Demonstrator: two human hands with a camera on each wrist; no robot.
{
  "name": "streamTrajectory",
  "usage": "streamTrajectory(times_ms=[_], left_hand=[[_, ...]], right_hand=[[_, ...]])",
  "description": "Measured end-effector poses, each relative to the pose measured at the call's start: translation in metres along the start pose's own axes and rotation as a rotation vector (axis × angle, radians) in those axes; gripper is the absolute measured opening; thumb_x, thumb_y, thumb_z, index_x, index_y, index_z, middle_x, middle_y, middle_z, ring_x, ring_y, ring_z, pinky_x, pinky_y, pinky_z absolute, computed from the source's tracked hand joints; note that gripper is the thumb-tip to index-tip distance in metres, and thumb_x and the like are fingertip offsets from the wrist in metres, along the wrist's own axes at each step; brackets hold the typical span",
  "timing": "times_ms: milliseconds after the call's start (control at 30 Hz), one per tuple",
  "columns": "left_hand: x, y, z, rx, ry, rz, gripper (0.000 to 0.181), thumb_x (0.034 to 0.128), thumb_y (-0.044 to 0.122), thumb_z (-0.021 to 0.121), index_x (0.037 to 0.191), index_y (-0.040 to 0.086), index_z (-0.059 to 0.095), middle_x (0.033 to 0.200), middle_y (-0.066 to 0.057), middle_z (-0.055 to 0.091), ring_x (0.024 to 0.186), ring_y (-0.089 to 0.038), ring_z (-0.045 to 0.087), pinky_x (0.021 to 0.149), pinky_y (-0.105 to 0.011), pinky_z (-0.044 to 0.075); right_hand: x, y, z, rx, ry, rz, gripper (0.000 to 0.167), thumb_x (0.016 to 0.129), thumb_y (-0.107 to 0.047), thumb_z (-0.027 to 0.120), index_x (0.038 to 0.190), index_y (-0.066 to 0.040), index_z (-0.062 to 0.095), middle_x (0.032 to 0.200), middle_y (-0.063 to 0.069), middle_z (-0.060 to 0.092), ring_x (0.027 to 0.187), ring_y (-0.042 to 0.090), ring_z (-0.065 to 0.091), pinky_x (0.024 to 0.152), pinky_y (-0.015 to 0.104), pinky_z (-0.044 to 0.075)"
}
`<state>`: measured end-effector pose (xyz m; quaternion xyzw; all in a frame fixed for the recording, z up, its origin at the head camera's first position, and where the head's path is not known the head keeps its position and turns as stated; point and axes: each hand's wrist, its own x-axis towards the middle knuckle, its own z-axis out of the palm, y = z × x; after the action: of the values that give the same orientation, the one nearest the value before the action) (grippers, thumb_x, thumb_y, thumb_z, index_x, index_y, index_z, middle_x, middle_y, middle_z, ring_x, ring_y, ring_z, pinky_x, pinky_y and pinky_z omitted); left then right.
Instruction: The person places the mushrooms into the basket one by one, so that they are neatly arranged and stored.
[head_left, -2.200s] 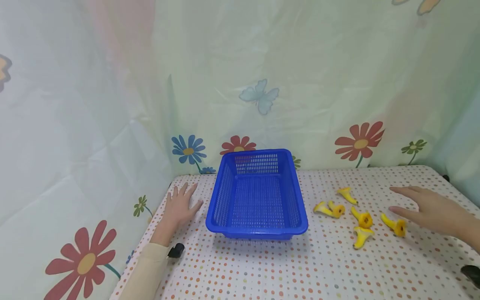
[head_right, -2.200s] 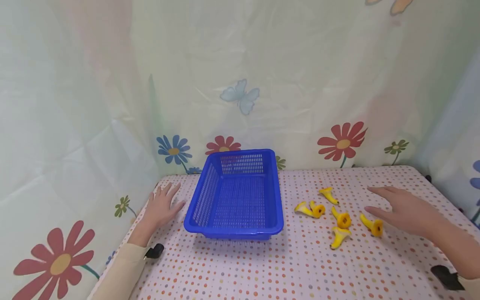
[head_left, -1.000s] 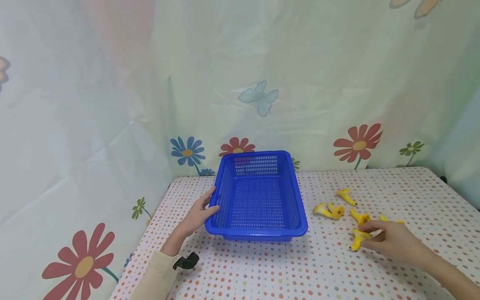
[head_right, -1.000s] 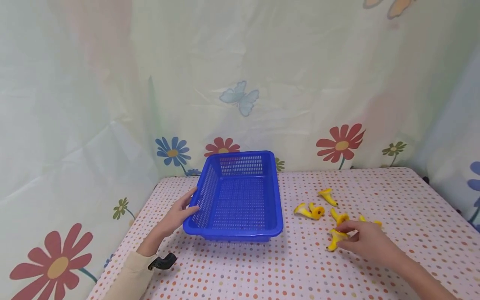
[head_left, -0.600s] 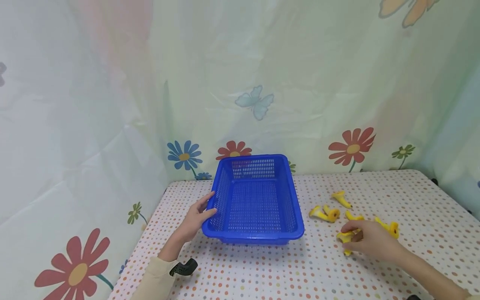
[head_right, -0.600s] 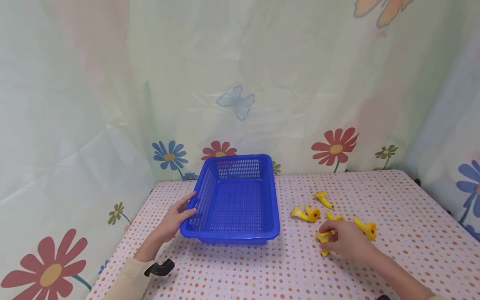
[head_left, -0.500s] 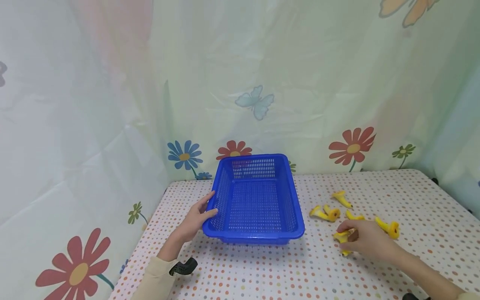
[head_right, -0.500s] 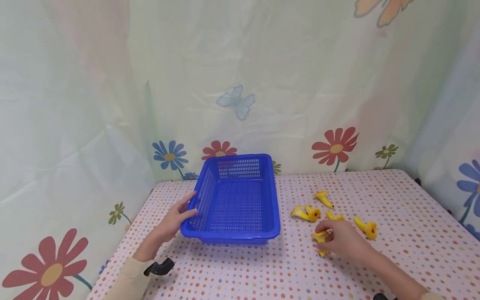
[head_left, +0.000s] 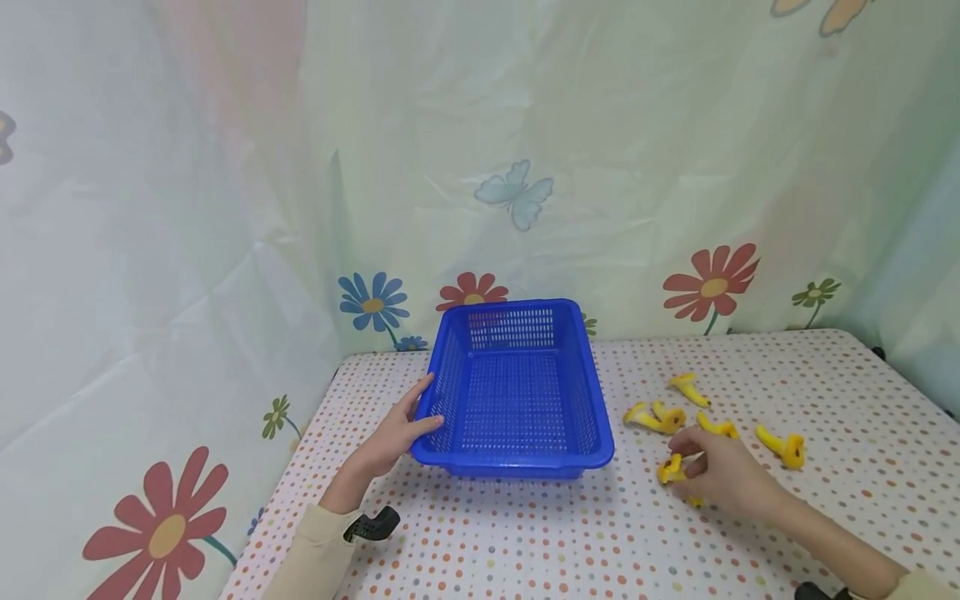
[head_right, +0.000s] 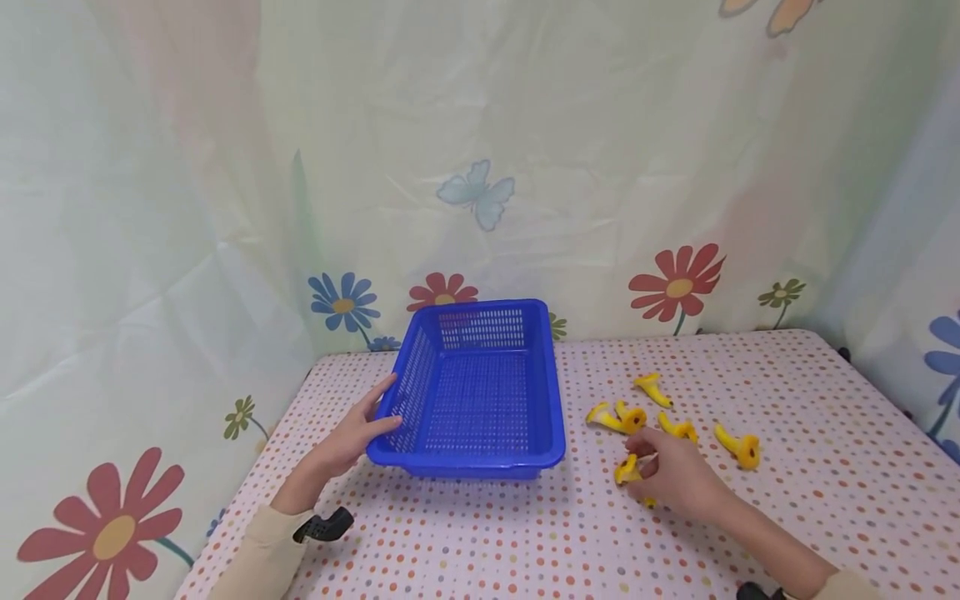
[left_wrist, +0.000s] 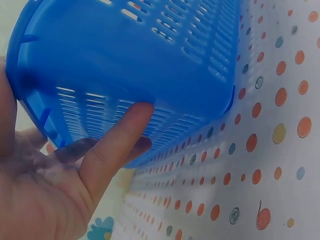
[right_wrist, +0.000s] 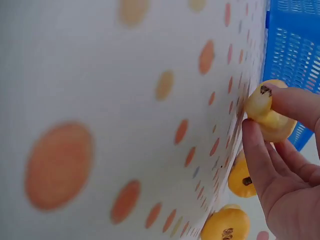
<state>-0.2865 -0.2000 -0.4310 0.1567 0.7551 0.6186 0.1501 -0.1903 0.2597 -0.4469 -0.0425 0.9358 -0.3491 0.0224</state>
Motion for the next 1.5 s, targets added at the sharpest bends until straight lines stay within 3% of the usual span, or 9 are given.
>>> streamTrajectory(times_ms=[167,300,500,733,900,1200,1500], left_hand=[[-0.001,-0.001,-0.002,0.001,0.0,-0.005,0.076,0.0969,0.016,0.06,0.156,0.03,0.014,0.155,-0.022,0.022,0.132,-0.044,0.037,0.09,-0.054,0.047],[-0.001,-0.002,-0.004,0.012,0.008,0.011,0.076,0.0967,0.018,0.061,0.156,0.03,0.015,0.155,-0.021,0.022,0.134,-0.043,0.035,0.094,-0.054,0.044],[-0.002,-0.002,-0.008,0.027,0.02,0.012,0.076,0.0963,0.019,0.062,0.156,0.031,0.016,0.155,-0.02,0.023,0.134,-0.042,0.035,0.094,-0.054,0.044],[-0.001,-0.002,-0.01,0.034,0.011,0.007,0.075,0.0972,0.015,0.057,0.156,0.032,0.014,0.155,-0.02,0.024,0.132,-0.043,0.038,0.093,-0.053,0.046],[-0.001,-0.003,-0.008,0.02,0.008,0.001,0.074,0.0968,0.015,0.056,0.156,0.032,0.014,0.154,-0.022,0.025,0.13,-0.045,0.04,0.093,-0.055,0.045],[0.001,-0.007,-0.007,-0.039,-0.007,0.007,0.08,0.0957,0.012,0.054,0.157,0.031,0.006,0.153,-0.023,0.025,0.127,-0.045,0.043,0.092,-0.053,0.046],[0.006,-0.007,-0.002,-0.083,0.002,0.006,0.081,0.0946,0.011,0.054,0.157,0.032,0.006,0.153,-0.023,0.026,0.126,-0.044,0.045,0.09,-0.051,0.048]], right_hand=[[0.003,-0.006,-0.001,0.078,-0.031,0.039,0.057,0.067,-0.014,0.088,0.113,0.003,0.059,0.106,0.014,0.065,0.083,0.02,0.063,0.066,0.033,0.054],[0.004,-0.013,-0.006,0.192,-0.053,0.023,0.055,0.069,-0.017,0.088,0.113,0.003,0.061,0.108,0.012,0.065,0.085,0.021,0.063,0.066,0.031,0.054],[0.006,-0.033,-0.017,0.315,-0.072,-0.039,0.053,0.075,-0.017,0.085,0.117,0.003,0.061,0.111,0.012,0.065,0.089,0.022,0.063,0.069,0.03,0.054],[0.016,-0.064,-0.041,0.35,-0.061,-0.169,0.049,0.081,-0.016,0.079,0.122,0.003,0.059,0.11,0.015,0.066,0.092,0.025,0.063,0.07,0.032,0.055],[0.033,-0.095,-0.055,0.318,-0.023,-0.248,0.046,0.084,-0.015,0.077,0.124,0.0,0.06,0.112,0.015,0.066,0.097,0.027,0.064,0.074,0.03,0.055],[0.074,-0.159,-0.065,0.378,-0.029,-0.327,0.039,0.088,-0.012,0.073,0.124,-0.006,0.06,0.109,0.013,0.066,0.095,0.028,0.063,0.075,0.031,0.055],[0.123,-0.193,-0.058,0.346,-0.046,-0.363,0.045,0.091,-0.01,0.068,0.134,-0.004,0.055,0.116,0.015,0.062,0.103,0.028,0.059,0.079,0.03,0.053]])
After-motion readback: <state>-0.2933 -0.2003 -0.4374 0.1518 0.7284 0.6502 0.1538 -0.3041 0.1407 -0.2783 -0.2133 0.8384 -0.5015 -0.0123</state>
